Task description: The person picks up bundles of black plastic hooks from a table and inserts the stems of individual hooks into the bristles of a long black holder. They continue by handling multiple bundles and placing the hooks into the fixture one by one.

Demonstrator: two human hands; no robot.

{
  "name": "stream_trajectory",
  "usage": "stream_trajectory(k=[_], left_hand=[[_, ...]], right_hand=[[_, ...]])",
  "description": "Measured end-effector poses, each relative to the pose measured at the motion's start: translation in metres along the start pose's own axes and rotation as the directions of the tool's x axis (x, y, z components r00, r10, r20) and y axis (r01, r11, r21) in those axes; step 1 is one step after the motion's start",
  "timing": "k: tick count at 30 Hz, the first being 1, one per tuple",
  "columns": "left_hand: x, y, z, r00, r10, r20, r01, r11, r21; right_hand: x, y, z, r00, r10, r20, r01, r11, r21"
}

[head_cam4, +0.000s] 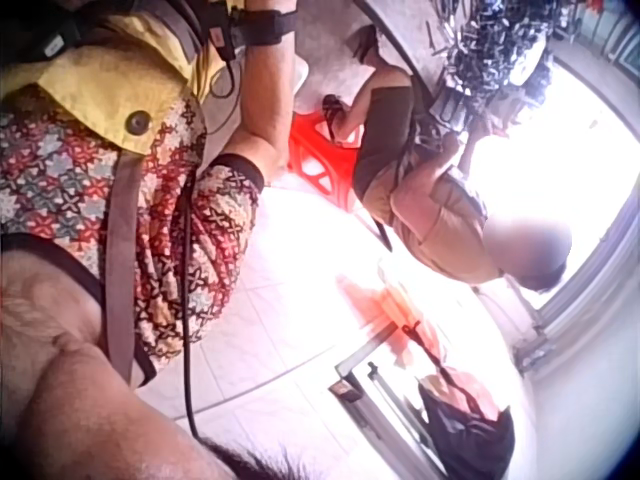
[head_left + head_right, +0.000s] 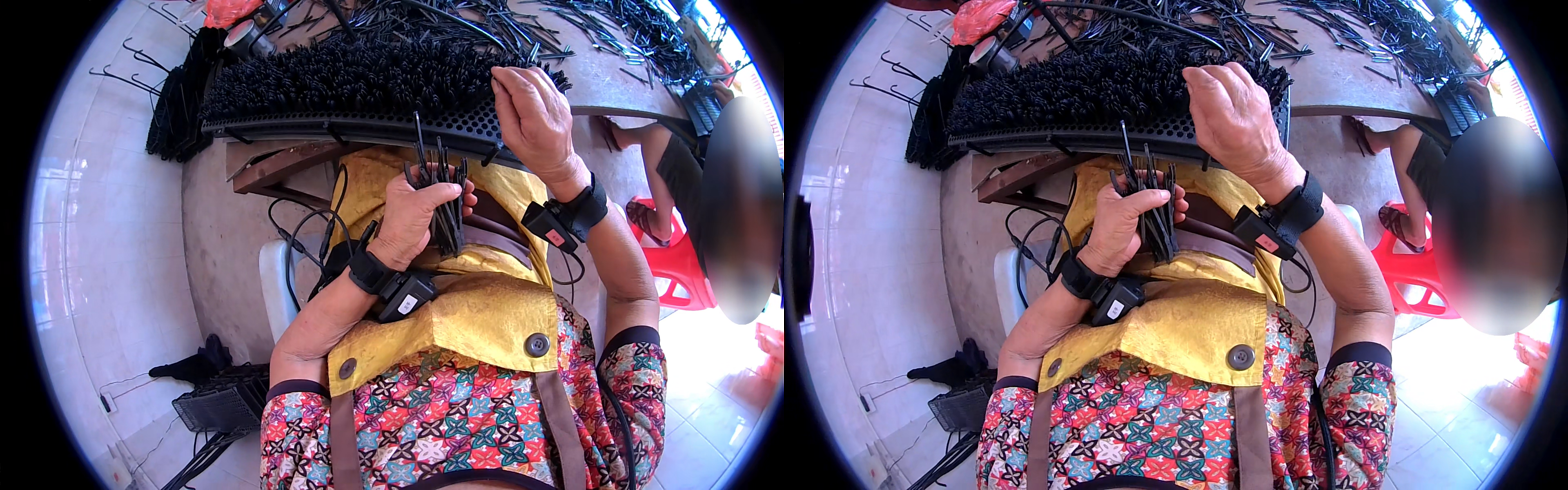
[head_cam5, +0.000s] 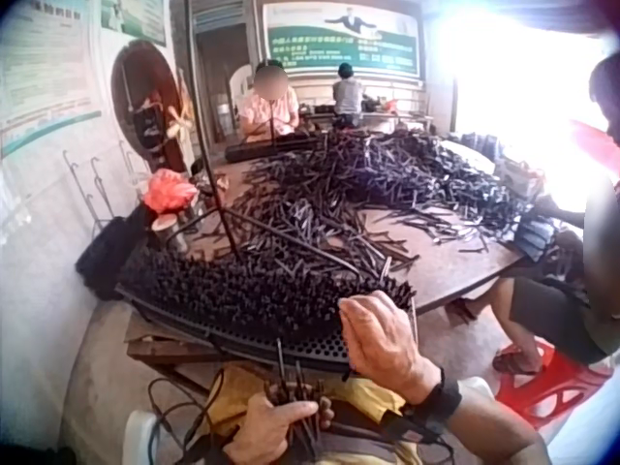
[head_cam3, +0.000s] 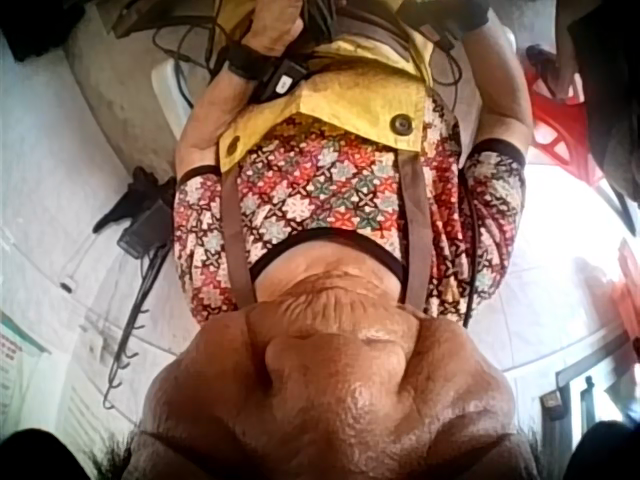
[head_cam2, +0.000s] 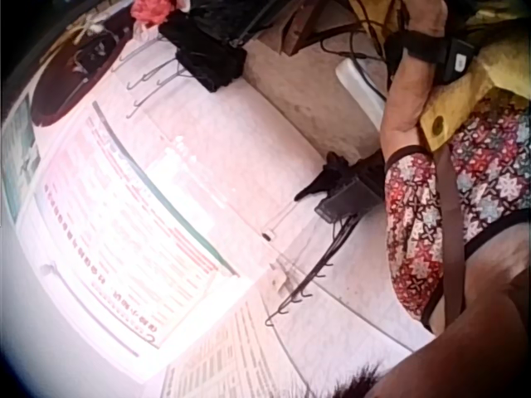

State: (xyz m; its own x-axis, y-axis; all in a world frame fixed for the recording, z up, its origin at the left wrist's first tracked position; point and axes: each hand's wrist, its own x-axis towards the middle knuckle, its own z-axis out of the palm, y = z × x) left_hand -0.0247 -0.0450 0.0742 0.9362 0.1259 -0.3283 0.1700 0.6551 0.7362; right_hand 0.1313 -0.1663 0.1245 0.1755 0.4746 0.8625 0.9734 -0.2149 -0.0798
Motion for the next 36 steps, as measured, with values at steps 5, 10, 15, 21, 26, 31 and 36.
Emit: stream_trajectory(k=[5, 10, 15, 21, 26, 31, 36], left_hand=[[0.000, -0.001, 0.000, 1.000, 0.004, -0.005, -0.004, 0.999, -0.041], [0.001, 0.000, -0.001, 1.000, -0.006, 0.007, 0.006, 0.999, -0.047], [0.003, 0.000, -0.001, 1.000, -0.002, 0.023, 0.003, 0.999, -0.039], [0.003, 0.002, 0.001, 0.998, 0.007, 0.057, -0.009, 0.999, 0.032], [0.001, 0.000, 0.001, 1.000, 0.011, -0.029, -0.012, 0.999, -0.042], [0.003, -0.005, -0.004, 0.997, 0.046, -0.064, -0.047, 0.999, -0.001], [0.002, -0.003, -0.004, 0.998, 0.030, -0.059, -0.032, 0.999, -0.032]], right_hand=[[-0.004, -0.004, 0.003, 0.940, -0.019, 0.341, 0.033, 0.999, -0.035], [-0.011, -0.005, 0.003, 0.879, 0.120, 0.462, -0.071, 0.990, -0.122], [-0.018, -0.024, -0.006, 0.904, 0.206, 0.375, -0.270, 0.955, 0.126], [-0.031, -0.051, -0.016, 0.579, 0.475, 0.663, -0.799, 0.493, 0.344], [-0.027, -0.036, -0.017, 0.726, 0.574, 0.379, -0.687, 0.626, 0.368], [0.000, -0.020, -0.016, 0.905, 0.426, 0.012, -0.419, 0.883, 0.211], [0.006, -0.008, 0.002, 0.977, 0.199, -0.074, -0.187, 0.972, 0.140]])
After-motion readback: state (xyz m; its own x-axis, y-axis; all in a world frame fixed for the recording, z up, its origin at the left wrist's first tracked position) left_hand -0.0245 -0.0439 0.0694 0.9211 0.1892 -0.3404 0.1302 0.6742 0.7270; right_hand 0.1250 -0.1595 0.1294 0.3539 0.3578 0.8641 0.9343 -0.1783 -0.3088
